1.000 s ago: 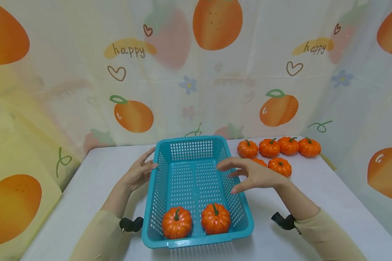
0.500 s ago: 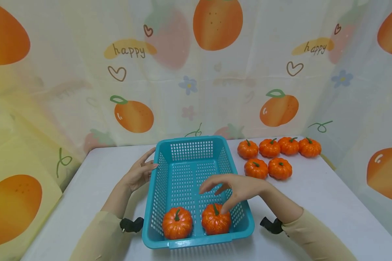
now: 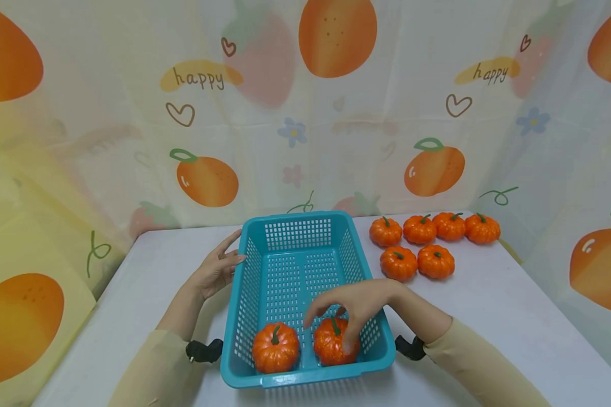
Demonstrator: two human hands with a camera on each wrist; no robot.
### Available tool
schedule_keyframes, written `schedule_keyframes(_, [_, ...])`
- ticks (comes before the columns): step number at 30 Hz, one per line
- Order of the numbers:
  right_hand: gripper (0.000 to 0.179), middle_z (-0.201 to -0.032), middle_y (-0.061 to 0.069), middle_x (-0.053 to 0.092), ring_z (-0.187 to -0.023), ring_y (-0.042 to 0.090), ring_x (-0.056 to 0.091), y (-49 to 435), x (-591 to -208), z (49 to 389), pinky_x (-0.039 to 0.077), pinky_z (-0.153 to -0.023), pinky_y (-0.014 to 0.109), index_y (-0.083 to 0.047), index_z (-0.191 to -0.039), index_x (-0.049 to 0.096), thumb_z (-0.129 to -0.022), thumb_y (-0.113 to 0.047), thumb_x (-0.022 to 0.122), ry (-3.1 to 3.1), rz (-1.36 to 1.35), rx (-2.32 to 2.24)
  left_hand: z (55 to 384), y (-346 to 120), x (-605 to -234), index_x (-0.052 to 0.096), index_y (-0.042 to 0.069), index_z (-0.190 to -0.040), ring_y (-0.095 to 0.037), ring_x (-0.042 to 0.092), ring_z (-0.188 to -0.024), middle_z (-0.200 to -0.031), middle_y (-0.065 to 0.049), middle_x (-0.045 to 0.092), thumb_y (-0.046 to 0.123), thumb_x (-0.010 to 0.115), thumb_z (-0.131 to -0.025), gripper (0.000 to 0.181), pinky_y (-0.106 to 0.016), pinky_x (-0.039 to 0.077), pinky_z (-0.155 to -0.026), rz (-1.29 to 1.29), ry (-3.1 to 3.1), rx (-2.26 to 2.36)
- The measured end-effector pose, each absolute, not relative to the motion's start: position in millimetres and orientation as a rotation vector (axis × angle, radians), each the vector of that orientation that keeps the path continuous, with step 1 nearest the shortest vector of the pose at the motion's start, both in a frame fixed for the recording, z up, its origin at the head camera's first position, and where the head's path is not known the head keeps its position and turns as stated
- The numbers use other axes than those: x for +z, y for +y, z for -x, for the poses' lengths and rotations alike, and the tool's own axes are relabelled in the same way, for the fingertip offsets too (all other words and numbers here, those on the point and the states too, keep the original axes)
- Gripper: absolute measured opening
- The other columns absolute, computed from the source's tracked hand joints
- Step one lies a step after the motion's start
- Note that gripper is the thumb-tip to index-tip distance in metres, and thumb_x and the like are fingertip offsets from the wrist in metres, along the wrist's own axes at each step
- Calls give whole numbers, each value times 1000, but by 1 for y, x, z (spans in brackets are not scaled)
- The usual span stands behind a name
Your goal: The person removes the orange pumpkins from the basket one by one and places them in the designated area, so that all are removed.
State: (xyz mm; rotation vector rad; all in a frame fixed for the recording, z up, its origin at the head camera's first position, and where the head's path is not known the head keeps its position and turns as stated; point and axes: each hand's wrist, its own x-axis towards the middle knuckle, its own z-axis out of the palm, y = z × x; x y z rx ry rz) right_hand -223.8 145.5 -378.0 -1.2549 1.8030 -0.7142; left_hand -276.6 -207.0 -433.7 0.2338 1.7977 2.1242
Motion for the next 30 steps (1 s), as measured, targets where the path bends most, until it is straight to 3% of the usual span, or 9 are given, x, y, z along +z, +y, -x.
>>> schedule_keyframes(10, [67,-141,-8,54,-129,5,46,137,-378,230,39,-113,25,-22,-137,54,-77,-18,84,1787,1224,-473,276,-208,-435,6,26,-160,-10,71,-86,-122,0,57,8,53,-100,78,-26,61,-80,-254,1833,2107])
schedule_keyframes(20, [66,-137,-16,52,-122,5,45,134,-379,226,41,-113,33,-37,-130,57,-75,-15,85,1930,1053,-381,277,-208,-435,5,25,-160,-10,71,-86,-121,-1,57,7,53,-100,78,-27,61,-80,-261,1822,2109])
schedule_keyframes(30, [69,-137,-14,53,-120,6,47,135,-382,227,45,-104,26,-41,-130,57,-72,-18,87,1960,1130,-413,277,-208,-436,7,27,-160,-11,72,-86,-120,0,59,8,53,-100,78,-28,61,-80,-247,1843,2101])
